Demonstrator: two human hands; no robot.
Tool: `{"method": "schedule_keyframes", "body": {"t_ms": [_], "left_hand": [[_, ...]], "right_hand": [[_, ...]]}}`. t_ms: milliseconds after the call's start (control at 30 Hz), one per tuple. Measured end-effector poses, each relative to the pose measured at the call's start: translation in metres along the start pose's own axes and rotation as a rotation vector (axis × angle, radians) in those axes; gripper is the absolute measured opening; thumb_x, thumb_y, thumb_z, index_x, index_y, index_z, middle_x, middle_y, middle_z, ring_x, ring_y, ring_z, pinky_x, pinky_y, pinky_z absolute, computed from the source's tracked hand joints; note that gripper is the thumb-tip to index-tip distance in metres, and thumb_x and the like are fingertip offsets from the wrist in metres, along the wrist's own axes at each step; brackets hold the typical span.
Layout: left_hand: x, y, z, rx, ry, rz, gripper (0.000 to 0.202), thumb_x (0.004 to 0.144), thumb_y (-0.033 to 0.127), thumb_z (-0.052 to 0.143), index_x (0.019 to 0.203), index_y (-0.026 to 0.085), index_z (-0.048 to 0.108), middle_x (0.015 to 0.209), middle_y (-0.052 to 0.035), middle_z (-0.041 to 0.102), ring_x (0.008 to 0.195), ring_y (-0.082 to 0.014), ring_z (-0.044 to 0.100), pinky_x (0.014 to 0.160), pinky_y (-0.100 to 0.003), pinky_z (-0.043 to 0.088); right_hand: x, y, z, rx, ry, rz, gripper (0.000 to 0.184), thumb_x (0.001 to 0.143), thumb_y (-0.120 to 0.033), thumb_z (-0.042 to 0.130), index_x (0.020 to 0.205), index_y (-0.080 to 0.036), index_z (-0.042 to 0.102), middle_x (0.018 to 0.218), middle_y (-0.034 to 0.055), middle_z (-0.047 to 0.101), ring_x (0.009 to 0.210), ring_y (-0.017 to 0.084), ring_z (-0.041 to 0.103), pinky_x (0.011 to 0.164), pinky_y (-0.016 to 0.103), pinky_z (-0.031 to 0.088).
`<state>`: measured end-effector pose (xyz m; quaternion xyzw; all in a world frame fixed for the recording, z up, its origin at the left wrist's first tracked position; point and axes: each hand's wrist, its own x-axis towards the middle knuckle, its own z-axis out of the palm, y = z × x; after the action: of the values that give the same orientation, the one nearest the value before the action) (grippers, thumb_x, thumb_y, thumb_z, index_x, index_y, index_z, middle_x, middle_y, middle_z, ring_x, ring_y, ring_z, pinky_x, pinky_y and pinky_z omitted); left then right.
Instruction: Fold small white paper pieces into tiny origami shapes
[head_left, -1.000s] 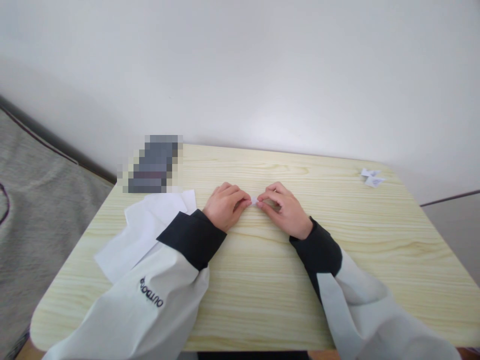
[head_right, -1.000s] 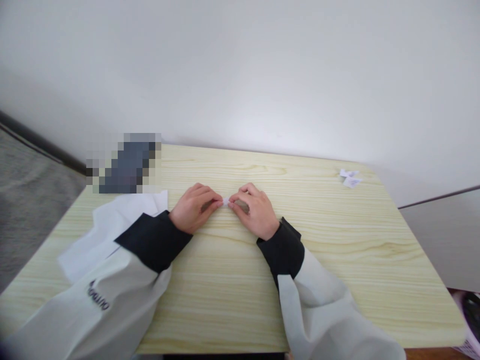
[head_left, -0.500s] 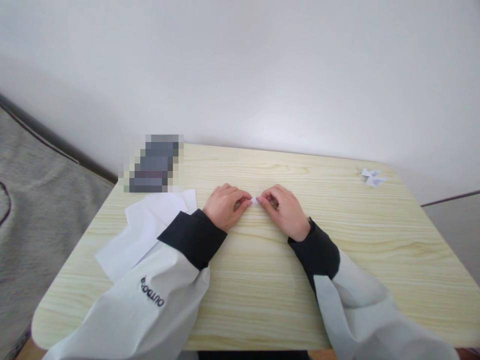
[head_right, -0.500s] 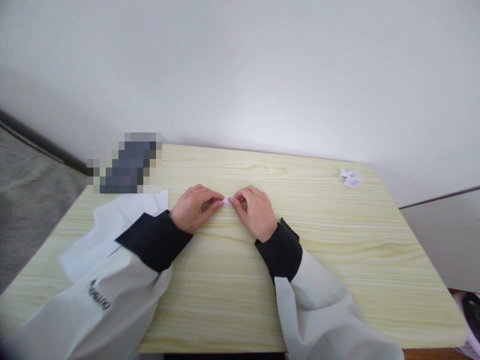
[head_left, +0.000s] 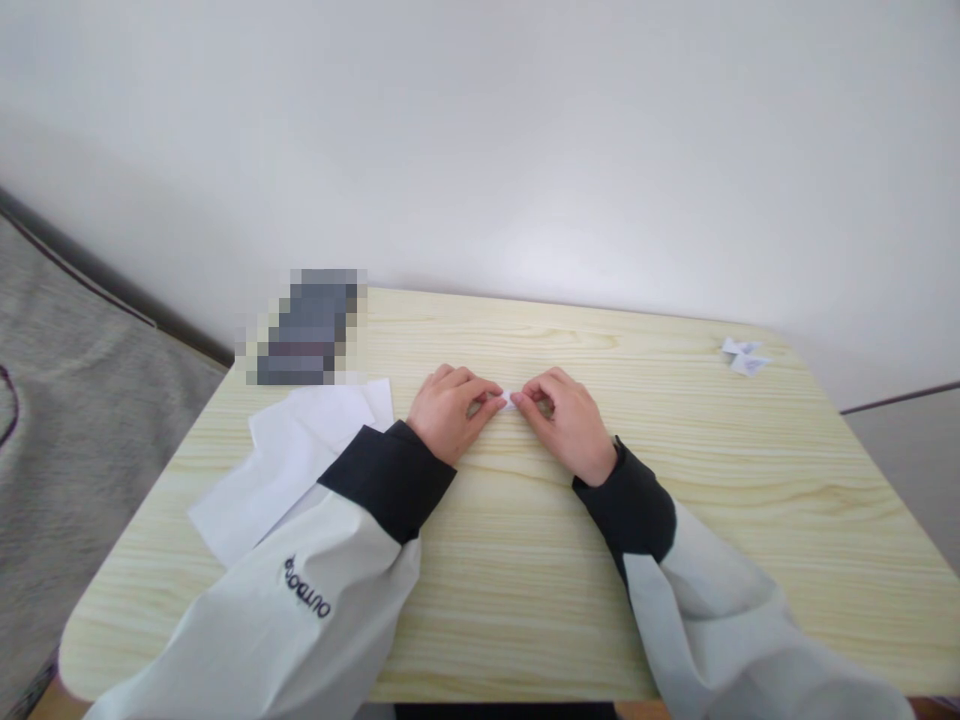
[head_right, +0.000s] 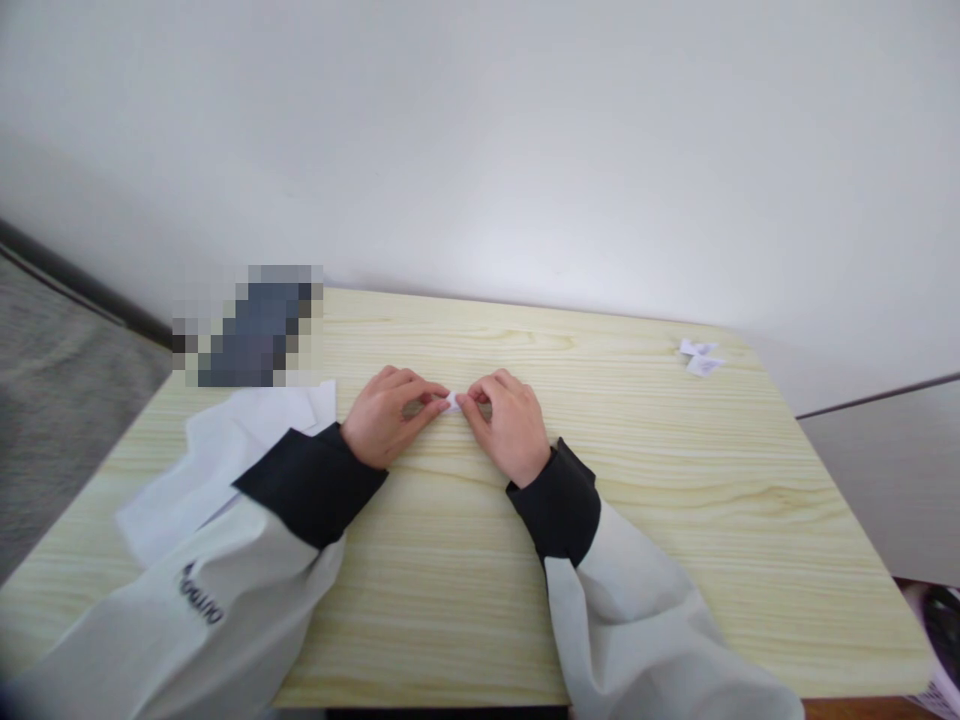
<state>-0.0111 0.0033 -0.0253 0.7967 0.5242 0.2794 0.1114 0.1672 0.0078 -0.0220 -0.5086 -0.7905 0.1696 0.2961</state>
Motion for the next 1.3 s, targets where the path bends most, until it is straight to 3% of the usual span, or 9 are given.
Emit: {"method": "schedule_keyframes", "body": {"t_ms": [700,1000,1167,1300], "left_hand": [[0.001,0.004,-0.003,0.014,-0.041,-0.071,0.015,0.081,0.035,0.058,0.090,0.024,0.065,0.081,-0.0013,0.062,0.082,-0.0204,0.050,0.075,-0.034,0.037],[0.001,-0.001,-0.003,0.013,-0.035,0.176,0.017,0.082,0.035,0.059,0.090,0.026,0.071,0.092,-0.0026,0.066,0.084,-0.0175,0.053,0.078,-0.032,0.042],[0.001,-0.006,0.001,-0.015,0.037,0.291,0.019,0.086,0.028,0.053,0.088,0.021,0.070,0.082,-0.0050,0.066,0.079,-0.0161,0.056,0.072,-0.028,0.048],[0.003,-0.005,0.003,0.018,0.087,0.306,0.022,0.088,0.025,0.047,0.087,0.018,0.068,0.079,-0.0066,0.066,0.077,-0.0163,0.058,0.071,-0.029,0.050]], "right_hand": [[0.005,0.001,-0.002,0.100,-0.006,0.054,0.006,0.079,-0.023,0.058,0.079,-0.019,0.053,0.082,0.0023,0.054,0.071,0.015,0.050,0.065,0.028,0.040],[0.005,0.005,-0.007,0.124,-0.024,0.023,0.003,0.079,-0.021,0.058,0.079,-0.018,0.058,0.080,0.0021,0.055,0.064,0.012,0.048,0.059,0.025,0.041],[0.001,0.008,-0.010,0.099,-0.065,-0.127,0.012,0.084,-0.022,0.053,0.087,-0.018,0.063,0.082,0.0038,0.057,0.068,0.012,0.053,0.063,0.025,0.044],[-0.002,0.011,-0.011,0.063,-0.088,-0.229,0.018,0.084,-0.028,0.054,0.096,-0.017,0.063,0.087,0.0060,0.059,0.078,0.015,0.056,0.070,0.027,0.047]]}}
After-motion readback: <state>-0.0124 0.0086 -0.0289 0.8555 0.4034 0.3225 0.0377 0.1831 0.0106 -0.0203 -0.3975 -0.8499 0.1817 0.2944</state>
